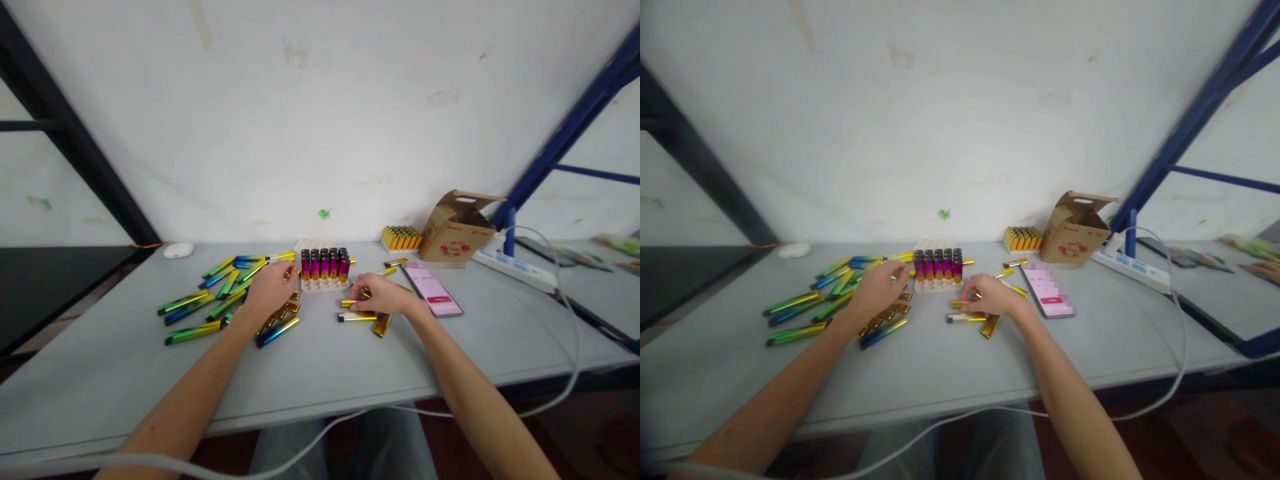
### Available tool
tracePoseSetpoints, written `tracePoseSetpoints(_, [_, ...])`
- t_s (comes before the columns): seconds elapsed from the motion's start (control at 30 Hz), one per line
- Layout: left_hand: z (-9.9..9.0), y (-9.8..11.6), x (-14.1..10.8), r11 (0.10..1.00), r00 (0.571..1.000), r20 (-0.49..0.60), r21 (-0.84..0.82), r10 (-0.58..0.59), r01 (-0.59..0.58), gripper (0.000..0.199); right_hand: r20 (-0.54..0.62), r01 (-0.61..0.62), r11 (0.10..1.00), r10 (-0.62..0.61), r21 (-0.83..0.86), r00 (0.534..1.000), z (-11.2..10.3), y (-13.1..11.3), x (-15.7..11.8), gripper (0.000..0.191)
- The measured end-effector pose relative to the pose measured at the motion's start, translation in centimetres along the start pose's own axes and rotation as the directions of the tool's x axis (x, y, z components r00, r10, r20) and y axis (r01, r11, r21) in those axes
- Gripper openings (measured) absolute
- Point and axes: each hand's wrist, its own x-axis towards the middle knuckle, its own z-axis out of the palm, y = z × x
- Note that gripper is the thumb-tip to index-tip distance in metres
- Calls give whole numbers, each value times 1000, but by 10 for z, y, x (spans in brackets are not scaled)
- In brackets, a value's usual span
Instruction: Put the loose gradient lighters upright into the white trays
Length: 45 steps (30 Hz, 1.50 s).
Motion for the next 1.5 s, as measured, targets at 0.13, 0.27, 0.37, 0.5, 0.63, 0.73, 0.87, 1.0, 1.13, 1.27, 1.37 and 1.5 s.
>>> tracePoseSetpoints(0.13, [1,-1,0,1000,1000,-4,10,-5,5,33,-163,132,984,-112,123,980,0,-6,2,12])
tracePoseSetpoints(0.27, [1,0,1,1000,1000,11,-1,-21,21,31,-271,198,876,-81,441,959,8,-12,7,23])
tracePoseSetpoints(0.37, [0,1,1,1000,1000,14,0,-19,19,31,-266,183,707,7,683,964,13,-16,10,34])
tracePoseSetpoints(0.5, [-1,2,0,1000,1000,16,7,-13,13,33,-323,184,537,175,823,930,12,-19,13,41])
tracePoseSetpoints(0.63, [-1,3,0,1000,1000,22,9,-20,20,33,-324,180,443,273,878,906,7,-15,13,39])
tracePoseSetpoints(0.73, [-1,3,0,1000,1000,23,10,-20,20,34,-265,158,375,254,913,930,3,-14,9,44])
tracePoseSetpoints(0.87, [-1,2,1,1000,1000,22,11,-16,16,33,-265,207,366,117,907,957,2,-17,5,56])
tracePoseSetpoints(1.0, [0,1,0,1000,999,29,16,-14,14,34,-257,173,363,197,916,946,9,-18,10,46])
tracePoseSetpoints(1.13, [1,0,0,1000,999,33,17,-24,23,35,-316,187,403,283,896,905,17,-12,18,39])
tracePoseSetpoints(1.27, [2,0,0,1000,999,28,12,-24,24,35,-488,253,564,314,786,815,18,-8,21,36])
tracePoseSetpoints(1.37, [2,-1,0,1000,1000,21,12,-15,15,35,-537,241,650,303,720,787,15,-8,21,36])
tracePoseSetpoints(1.5, [1,0,0,1000,1000,21,5,-8,8,35,-515,228,643,300,731,803,14,-10,21,44])
